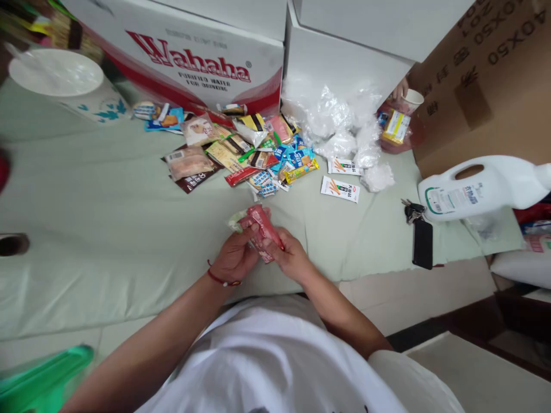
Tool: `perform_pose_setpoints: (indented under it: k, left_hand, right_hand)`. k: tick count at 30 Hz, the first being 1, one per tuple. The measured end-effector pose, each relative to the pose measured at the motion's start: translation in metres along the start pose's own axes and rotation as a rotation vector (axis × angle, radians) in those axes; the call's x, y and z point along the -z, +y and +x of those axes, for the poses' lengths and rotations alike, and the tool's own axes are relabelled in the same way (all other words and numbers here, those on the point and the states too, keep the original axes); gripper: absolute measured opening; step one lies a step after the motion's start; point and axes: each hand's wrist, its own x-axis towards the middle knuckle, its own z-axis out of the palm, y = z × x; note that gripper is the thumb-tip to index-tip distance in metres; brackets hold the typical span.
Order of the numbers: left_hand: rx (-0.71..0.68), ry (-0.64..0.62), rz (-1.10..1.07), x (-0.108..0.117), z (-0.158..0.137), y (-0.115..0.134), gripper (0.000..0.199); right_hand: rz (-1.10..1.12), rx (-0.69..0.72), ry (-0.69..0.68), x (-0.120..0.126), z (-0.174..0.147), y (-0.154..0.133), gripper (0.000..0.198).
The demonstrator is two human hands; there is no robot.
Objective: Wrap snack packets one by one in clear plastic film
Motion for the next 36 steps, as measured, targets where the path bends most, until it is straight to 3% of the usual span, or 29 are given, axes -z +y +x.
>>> perform_pose_setpoints:
  k: [4,12,17,22,25,27,29,32,34,36]
  left_hand:
    - [-0.02,0.012,-0.01,0.002,0.005,-0.003,0.045]
    - [-0.058,0.018,-0.023,0.006,0.005,-0.001,0.045]
    - [-0.09,0.024,0.016,0.005,0.001,0.006,0.045]
    - [-0.022,-0.028,0.017,0.006,0.002,0.021,0.036]
    - [-0.124,-0.001,0.113,0.013,-0.003,0.037,0.039]
    - [-0.25,0.082,0.304,0.027,-0.015,0.051,0.042]
    - [-0.429,0.173,0.6,0.05,-0.035,0.066,0.039]
    - [-0.763,0.337,1.259,0.094,-0.069,0.088,0.033]
    - [-0.838,0.463,1.544,0.119,-0.086,0.098,0.027]
    - [-0.859,0.527,1.683,0.134,-0.095,0.102,0.019]
  right_hand:
    - [-0.107,0.045,0.206,-0.005,-0.006,0.001,0.049]
    - [0.063,-0.027,0.015,-0.009,-0.006,-0.004,0.054]
    - [0.104,-0.052,0.01,-0.014,0.0,-0.008,0.04]
    - [0.172,-0.116,0.013,-0.019,0.009,-0.013,0.045]
    - [0.238,-0.143,0.057,-0.012,0.01,-0.018,0.046]
    - [0.252,-0.135,0.138,0.009,0.009,-0.021,0.045]
    - [0.225,-0.101,0.28,0.048,0.011,-0.026,0.045]
    - [0.141,0.007,0.587,0.134,0.023,-0.039,0.038]
    - [0.09,0.114,0.819,0.194,0.038,-0.05,0.025]
    - [0.095,0.127,0.917,0.241,0.057,-0.059,0.016]
